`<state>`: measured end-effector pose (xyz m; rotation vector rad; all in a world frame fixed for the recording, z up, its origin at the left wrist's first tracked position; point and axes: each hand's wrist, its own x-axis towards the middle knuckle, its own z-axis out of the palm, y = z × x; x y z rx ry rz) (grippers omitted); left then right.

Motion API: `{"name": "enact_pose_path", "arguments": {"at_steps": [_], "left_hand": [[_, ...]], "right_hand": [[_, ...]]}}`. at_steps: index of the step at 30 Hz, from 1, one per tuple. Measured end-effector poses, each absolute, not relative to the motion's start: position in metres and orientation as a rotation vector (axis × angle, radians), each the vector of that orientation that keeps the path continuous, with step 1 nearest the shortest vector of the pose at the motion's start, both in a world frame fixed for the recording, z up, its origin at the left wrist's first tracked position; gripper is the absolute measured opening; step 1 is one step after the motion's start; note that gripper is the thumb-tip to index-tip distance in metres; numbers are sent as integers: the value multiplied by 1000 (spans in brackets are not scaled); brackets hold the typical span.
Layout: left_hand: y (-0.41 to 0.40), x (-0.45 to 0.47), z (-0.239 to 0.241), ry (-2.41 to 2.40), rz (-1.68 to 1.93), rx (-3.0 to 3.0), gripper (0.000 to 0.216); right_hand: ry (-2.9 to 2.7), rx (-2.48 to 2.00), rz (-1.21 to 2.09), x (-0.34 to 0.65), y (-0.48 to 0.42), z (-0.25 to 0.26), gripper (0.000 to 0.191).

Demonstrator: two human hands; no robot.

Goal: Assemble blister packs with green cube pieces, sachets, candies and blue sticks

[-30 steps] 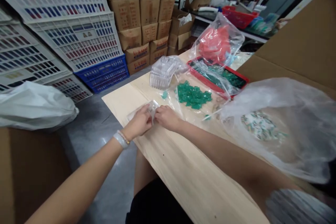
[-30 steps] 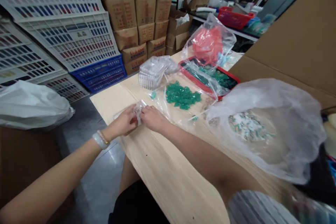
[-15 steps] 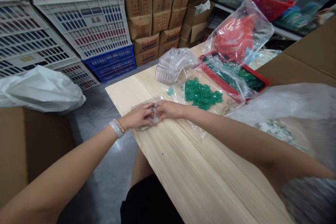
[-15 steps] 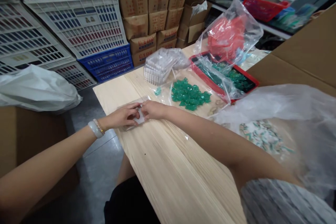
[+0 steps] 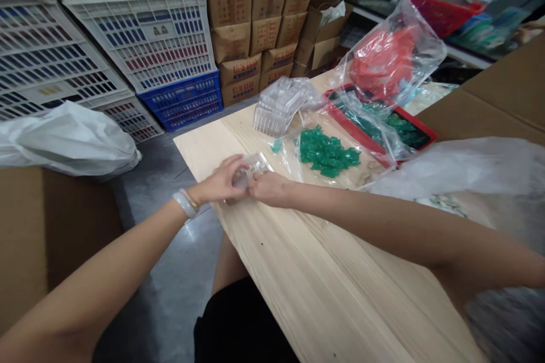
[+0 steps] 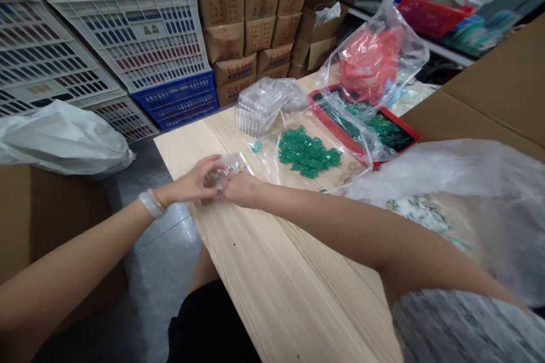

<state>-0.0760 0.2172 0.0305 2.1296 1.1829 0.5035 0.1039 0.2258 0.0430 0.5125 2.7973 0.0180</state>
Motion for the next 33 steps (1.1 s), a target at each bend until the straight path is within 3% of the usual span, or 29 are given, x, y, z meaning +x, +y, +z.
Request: {"name": "enact_pose_path", "arguments": {"at_steps": [5, 9, 11, 13, 17, 20, 26, 33], "left_hand": [[228, -108, 62, 1146, 893, 1782, 53], [231, -85, 45, 1249, 241, 2232, 86], [234, -72, 29, 1224, -38, 2367, 92], [238, -67, 16, 1195, -118, 2437, 91], [245, -76, 7, 1148, -112, 2499, 84], [245, -82, 5, 1120, -91, 2525, 80], [247, -82, 1, 1093, -62, 2549, 75], [246, -82, 2, 1072, -52, 2548, 75]], "right_hand": [[2919, 875, 139, 155, 150, 108, 19], [2686, 830, -145, 218, 47, 103, 8], [2588, 853, -267, 228, 35, 87, 7], [2643, 926, -375, 214, 61, 75, 3], [2871, 1074, -559, 149, 177, 55, 18], [2839, 952, -771, 116, 239, 36, 10], [2648, 854, -1115, 116, 262, 24, 12], [2610, 783, -1162, 114, 270, 24, 7]]}}
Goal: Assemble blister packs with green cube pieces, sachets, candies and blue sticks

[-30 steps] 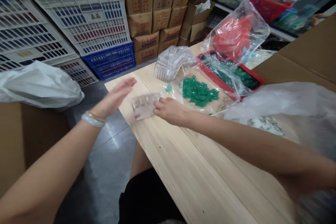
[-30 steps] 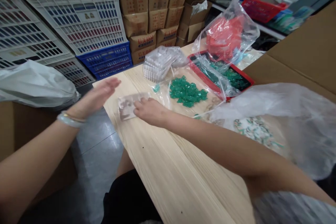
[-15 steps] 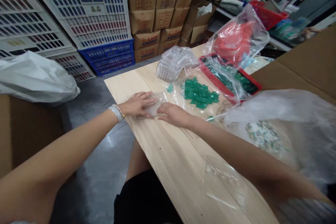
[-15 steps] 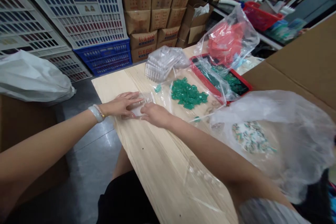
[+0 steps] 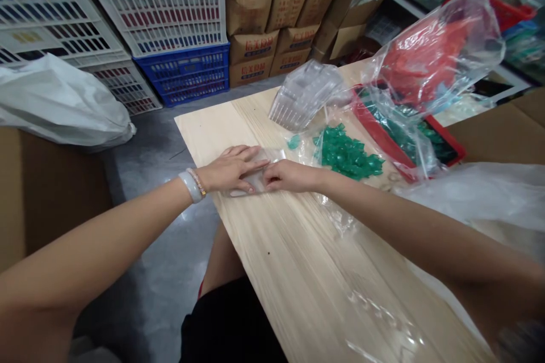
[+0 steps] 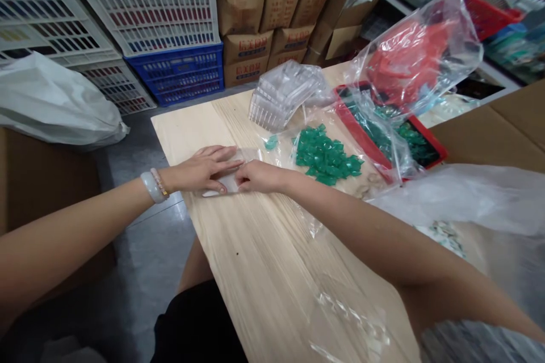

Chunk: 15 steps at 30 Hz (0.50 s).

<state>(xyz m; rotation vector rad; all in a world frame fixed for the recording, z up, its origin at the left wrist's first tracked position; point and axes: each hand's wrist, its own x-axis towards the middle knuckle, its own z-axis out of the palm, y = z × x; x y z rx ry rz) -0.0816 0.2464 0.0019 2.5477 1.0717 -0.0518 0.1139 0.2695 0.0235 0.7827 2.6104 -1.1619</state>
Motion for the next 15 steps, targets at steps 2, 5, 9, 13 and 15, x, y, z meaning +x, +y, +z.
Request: {"name": "enact_pose_path", "arguments": {"at_steps": [2, 5, 9, 13, 15], "left_hand": [[247, -81, 2, 1072, -47, 2535, 74], [247, -82, 4, 1073, -47, 2511, 73], [245, -81, 5, 1086, -49, 2484, 72], [243, -76, 4, 1109, -21, 2464, 71], [245, -79, 5, 1113, 19, 2425, 75]], "right_hand": [[2613, 772, -1143, 114, 271, 23, 8], [2624, 752, -1110, 116, 272, 26, 9], [2644, 714, -936, 112, 266, 29, 13], [2627, 756, -487, 90, 248, 26, 19], [2559, 729, -352, 80, 241, 27, 22]]}}
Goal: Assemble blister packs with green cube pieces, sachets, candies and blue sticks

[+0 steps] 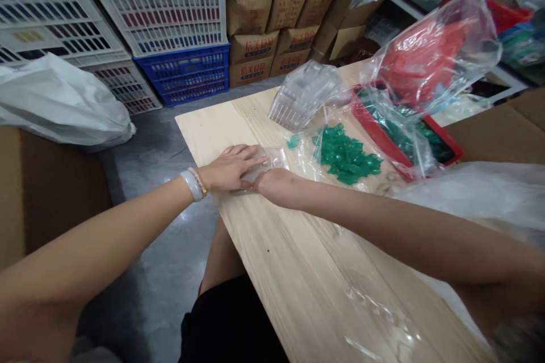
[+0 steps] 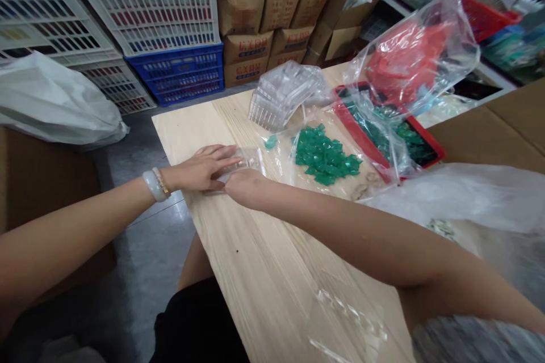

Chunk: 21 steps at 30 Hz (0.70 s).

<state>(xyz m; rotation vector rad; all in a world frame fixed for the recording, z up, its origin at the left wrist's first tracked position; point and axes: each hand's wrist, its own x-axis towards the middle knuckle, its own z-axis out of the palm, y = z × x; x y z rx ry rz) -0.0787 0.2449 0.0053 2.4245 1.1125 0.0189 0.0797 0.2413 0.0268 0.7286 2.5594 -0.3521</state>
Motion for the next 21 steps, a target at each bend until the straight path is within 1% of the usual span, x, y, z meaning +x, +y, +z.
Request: {"name": "enact_pose_path", "arguments": {"at_steps": [3, 6, 8, 9, 11, 12, 14, 17, 21], "left_hand": [[251, -95, 18, 1102, 186, 2209, 78], [253, -113, 39, 1185, 570, 1937, 64], [249, -113, 48, 1248, 677, 1921, 63], [245, -108, 49, 1251, 625, 1986, 67], [240, -91, 44, 1202, 377, 2180, 79], [238, -80, 38, 1160, 234, 2268, 85], [240, -63, 24, 1096, 28, 2383, 89], [248, -55, 9, 1064, -60, 2462, 85], [254, -63, 5, 1028, -57, 2490, 76]], "right_hand": [[2553, 690, -228, 83, 233, 48, 22], [2654, 861, -18, 113, 198, 90, 23], [2686, 980, 82, 141, 151, 112, 23], [2688, 900, 28, 154, 123, 117, 23], [2601, 694, -145, 176, 69, 111, 19], [2523, 652, -227, 185, 48, 104, 16], [2380, 716, -298, 194, 24, 89, 12], [2416, 870, -474, 193, 44, 85, 11], [2649, 1055, -698, 170, 134, 83, 18]]}}
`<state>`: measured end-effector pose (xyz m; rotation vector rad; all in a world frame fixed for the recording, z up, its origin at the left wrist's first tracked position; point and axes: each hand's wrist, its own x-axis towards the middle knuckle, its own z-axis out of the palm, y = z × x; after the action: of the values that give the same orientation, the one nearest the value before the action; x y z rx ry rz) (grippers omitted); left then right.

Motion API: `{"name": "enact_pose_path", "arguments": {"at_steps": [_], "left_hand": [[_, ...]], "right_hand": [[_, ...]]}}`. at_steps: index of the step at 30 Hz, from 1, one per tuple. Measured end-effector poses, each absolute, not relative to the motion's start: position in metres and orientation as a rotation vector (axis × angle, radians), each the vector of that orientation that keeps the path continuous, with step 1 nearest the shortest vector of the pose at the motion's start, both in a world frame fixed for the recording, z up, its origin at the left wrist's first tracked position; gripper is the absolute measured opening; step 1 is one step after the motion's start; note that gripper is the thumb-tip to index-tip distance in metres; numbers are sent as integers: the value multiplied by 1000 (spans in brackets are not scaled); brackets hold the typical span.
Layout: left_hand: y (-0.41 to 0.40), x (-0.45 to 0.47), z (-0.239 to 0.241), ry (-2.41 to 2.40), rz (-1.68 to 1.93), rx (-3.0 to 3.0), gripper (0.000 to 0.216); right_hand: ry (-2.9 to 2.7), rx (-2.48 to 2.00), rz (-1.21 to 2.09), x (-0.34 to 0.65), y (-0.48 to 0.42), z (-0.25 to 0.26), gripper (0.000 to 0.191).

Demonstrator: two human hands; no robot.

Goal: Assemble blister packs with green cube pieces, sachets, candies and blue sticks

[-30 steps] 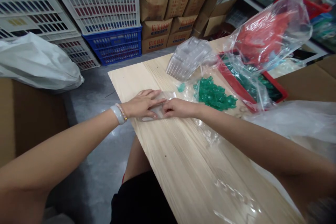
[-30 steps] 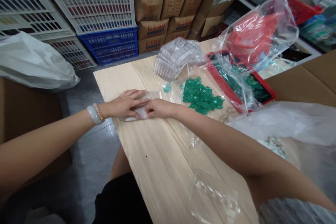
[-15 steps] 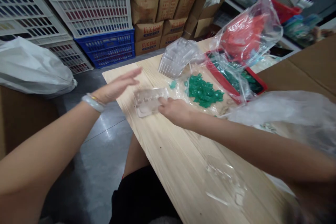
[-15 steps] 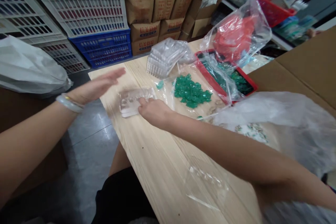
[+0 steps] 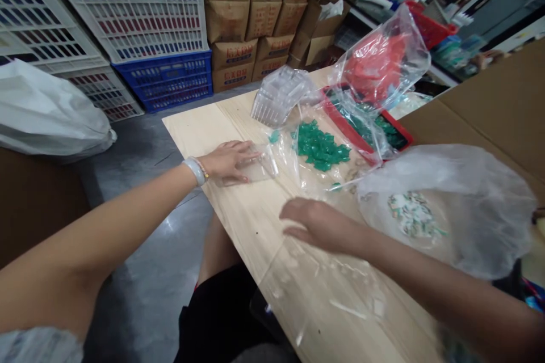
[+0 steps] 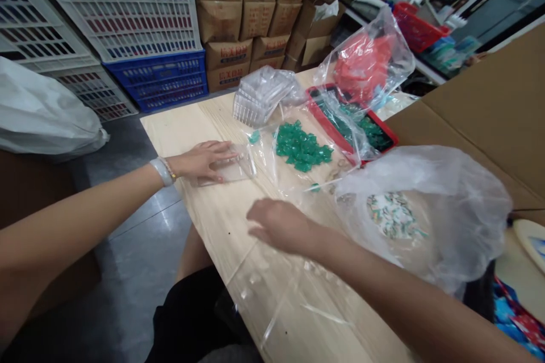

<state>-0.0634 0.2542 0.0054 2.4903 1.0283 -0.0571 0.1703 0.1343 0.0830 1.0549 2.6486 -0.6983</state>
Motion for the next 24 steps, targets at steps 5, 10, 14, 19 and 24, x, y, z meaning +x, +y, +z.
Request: {"name": "enact_pose_path", "arguments": {"at_steps": [5, 10, 14, 19, 24], "left_hand": [[255, -68, 2, 1008, -24, 2502, 72], [254, -65, 0, 1014, -5, 2487, 71], [254, -64, 3, 1002, 50, 2401, 71], [259, -87, 30, 1071, 540, 1913, 63], [251, -98, 52, 1218, 803, 1813, 62]], "right_hand": [[2839, 1124, -748, 140, 220, 37, 20], [2776, 969, -605, 122, 236, 26, 21], [2591, 823, -372, 101, 234, 31, 23], [2514, 722, -98, 88, 230, 47, 26], [2670, 1216, 192, 158, 159, 122, 21]]}}
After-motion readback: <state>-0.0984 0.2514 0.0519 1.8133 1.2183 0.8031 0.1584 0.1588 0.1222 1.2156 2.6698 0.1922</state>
